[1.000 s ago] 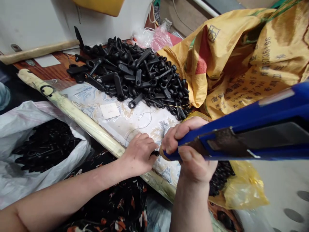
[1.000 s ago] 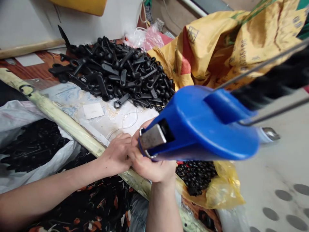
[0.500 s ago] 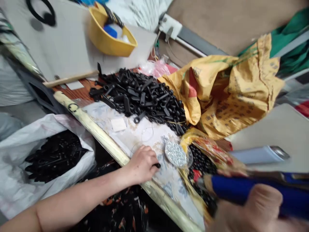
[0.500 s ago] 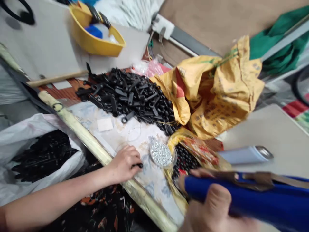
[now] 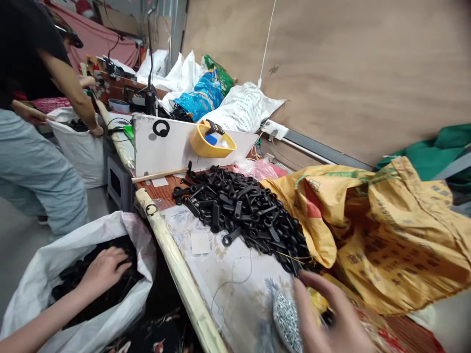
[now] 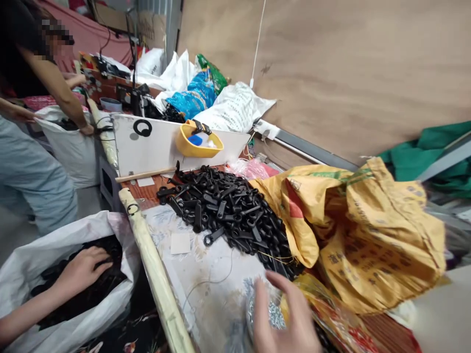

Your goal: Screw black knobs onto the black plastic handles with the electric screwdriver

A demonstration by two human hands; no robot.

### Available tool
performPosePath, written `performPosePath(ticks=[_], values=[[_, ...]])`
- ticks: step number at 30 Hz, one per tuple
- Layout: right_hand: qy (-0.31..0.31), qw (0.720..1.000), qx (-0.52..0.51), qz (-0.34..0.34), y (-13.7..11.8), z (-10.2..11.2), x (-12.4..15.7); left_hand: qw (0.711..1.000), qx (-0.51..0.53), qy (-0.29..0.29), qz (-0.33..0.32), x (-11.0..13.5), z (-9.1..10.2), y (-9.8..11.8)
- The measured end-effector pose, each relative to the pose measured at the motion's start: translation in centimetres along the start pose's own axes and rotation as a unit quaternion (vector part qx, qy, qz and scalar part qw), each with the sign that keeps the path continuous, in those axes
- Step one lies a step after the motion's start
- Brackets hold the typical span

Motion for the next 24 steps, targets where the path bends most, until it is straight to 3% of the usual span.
performPosePath(ticks=[2,4,7,10,14,17,20,22,24], values=[[-0.106,0.994,-0.011,-0.035,-0.3,-4.6,-0.7,0.996,-0.045,-0.065,0.036,1.9,-1.9,-3.5],[-0.211,0.974,-0.029,-0.076,-0.5,-10.1,-1.8,0.994,-0.036,-0.077,0.068,3.9,-3.1,-5.6],[-0.222,0.970,-0.022,-0.094,-0.8,-16.4,-3.7,0.989,-0.014,-0.090,0.116,5.7,-4.4,-7.3],[-0.196,0.972,-0.021,-0.125,0.0,-19.3,-4.8,0.980,-0.002,-0.121,0.156,6.1,-5.2,-8.4],[-0.185,0.959,-0.063,-0.204,2.2,-18.2,-5.3,0.976,0.015,-0.123,0.177,5.4,-5.1,-9.0],[-0.192,0.934,-0.128,-0.273,3.5,-15.4,-4.7,0.979,0.047,-0.107,0.166,3.9,-4.0,-6.7],[-0.201,0.906,-0.198,-0.317,3.1,-12.2,-2.8,0.987,0.123,-0.051,0.091,1.6,-1.3,-0.6],[-0.182,0.879,-0.253,-0.360,2.4,-10.2,-1.0,0.982,0.182,0.032,0.027,0.1,1.5,4.9],[-0.162,0.839,-0.315,-0.412,1.4,-8.5,1.3,0.964,0.256,0.068,-0.025,-1.1,3.7,10.7]])
Point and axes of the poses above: each hand's wrist, its own x-axis away from the middle knuckle, its own z-axis out of the back of the hand, y = z × x, the point moved 5 cm from there along -x, towards the middle knuckle, and after that the axes turned 4 degrees about y, right-handed, at the moved point
